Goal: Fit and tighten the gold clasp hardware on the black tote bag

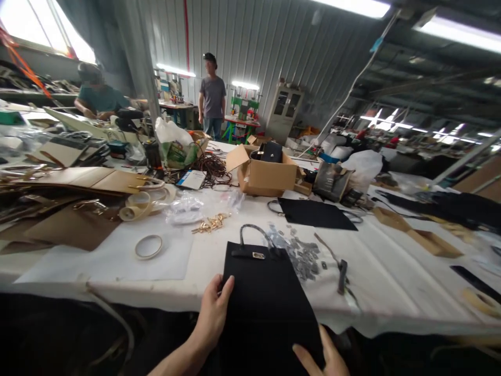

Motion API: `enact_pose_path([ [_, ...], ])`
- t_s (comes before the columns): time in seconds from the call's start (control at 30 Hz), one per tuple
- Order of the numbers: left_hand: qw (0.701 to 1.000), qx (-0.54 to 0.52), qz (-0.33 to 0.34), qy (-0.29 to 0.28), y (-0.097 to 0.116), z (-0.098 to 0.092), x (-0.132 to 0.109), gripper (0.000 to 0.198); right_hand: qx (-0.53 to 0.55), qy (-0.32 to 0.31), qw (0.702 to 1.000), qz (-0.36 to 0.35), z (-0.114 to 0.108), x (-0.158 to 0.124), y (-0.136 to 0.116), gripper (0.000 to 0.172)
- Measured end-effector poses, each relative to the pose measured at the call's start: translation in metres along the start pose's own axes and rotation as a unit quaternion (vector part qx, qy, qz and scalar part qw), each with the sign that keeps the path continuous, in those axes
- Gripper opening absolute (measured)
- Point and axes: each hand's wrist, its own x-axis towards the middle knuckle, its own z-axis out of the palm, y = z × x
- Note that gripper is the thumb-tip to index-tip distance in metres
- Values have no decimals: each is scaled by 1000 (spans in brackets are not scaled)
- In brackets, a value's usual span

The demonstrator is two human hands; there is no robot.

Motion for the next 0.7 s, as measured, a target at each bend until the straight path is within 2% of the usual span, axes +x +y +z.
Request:
enact_pose_path([
  [0.07,999,43,13,20,-11,-6,15,54,0,42,999,-9,26,1,-2,74],
  [0.17,992,113,34,44,-21,-18,33,57,2,56,998,-11,59,2,-4,69],
  [0.3,972,225,52,38,-30,-35,49,55,-14,74,997,-11,83,3,-1,61],
  [0.4,937,342,72,-1,-31,-41,60,48,-39,103,994,5,91,3,8,59],
  [0.53,864,491,87,-63,-19,-36,71,36,-72,122,990,11,101,1,25,62],
  [0.63,826,554,90,-62,-7,-31,70,28,-100,151,982,-47,107,-3,37,68],
  [0.7,808,581,89,-43,-4,-28,69,34,-125,194,967,-109,106,-1,45,75],
])
